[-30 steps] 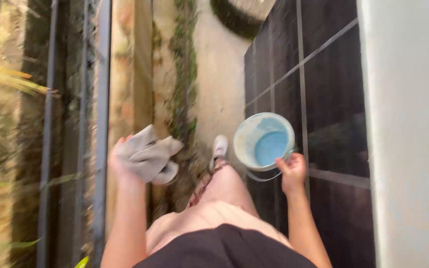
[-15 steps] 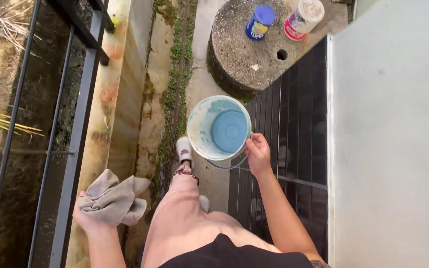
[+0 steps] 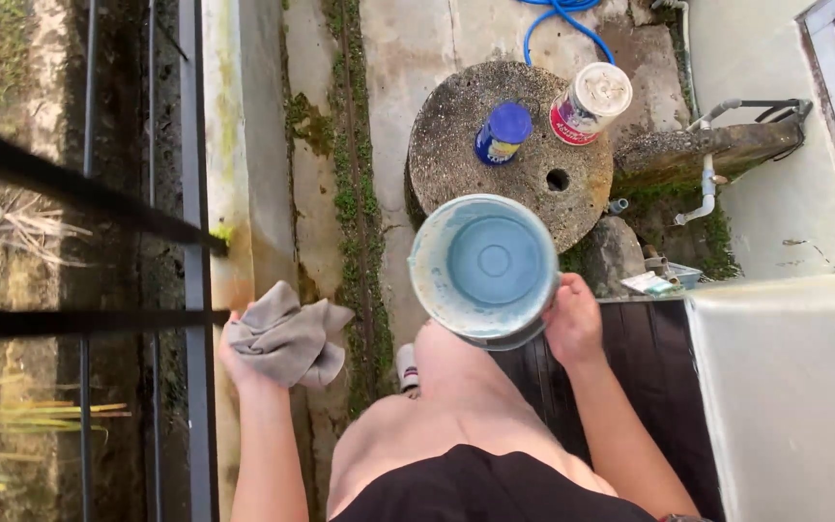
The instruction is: Rinsing a cleaning cloth using buckets of water and an outdoor tap after wiping a window.
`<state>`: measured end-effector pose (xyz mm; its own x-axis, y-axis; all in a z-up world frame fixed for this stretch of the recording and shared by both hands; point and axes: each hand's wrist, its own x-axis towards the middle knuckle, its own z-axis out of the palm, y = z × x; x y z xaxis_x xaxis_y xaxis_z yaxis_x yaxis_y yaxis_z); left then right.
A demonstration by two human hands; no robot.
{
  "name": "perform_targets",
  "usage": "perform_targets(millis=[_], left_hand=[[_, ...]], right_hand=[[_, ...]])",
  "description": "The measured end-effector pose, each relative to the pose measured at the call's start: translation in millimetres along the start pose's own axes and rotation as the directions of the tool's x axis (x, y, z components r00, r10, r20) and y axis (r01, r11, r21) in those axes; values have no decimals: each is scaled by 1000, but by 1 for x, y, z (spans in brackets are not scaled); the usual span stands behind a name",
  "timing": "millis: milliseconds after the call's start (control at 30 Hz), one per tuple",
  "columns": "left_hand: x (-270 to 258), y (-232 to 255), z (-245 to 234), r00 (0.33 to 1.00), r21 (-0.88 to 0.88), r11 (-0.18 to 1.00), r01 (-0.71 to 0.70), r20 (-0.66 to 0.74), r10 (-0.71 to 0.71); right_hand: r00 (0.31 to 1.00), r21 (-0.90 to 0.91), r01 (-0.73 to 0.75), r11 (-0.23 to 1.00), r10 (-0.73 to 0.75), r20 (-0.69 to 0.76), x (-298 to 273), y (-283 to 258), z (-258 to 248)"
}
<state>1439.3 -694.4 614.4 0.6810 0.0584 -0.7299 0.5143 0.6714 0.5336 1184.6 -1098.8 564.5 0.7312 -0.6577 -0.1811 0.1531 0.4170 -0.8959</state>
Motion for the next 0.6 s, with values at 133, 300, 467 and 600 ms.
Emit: perform_targets(millis=[133,300,467,600], left_hand=[[78,28,109,1000,39,999,-6,-2,6],[175,68,180,1000,66,998,1,-18,0],[267,112,243,1000,83,997,-2,12,1],[336,148,308,1000,129,991,22,12,-24]], right_hand=[[990,-76,100,992,-107,-89,59,-29,3],[965,-81,158,984,-171,-199,185,-26,57],[981,20,144,989,-140,-136,349,-15,180],[991,11,99,995,-98,-88,453,8,269]])
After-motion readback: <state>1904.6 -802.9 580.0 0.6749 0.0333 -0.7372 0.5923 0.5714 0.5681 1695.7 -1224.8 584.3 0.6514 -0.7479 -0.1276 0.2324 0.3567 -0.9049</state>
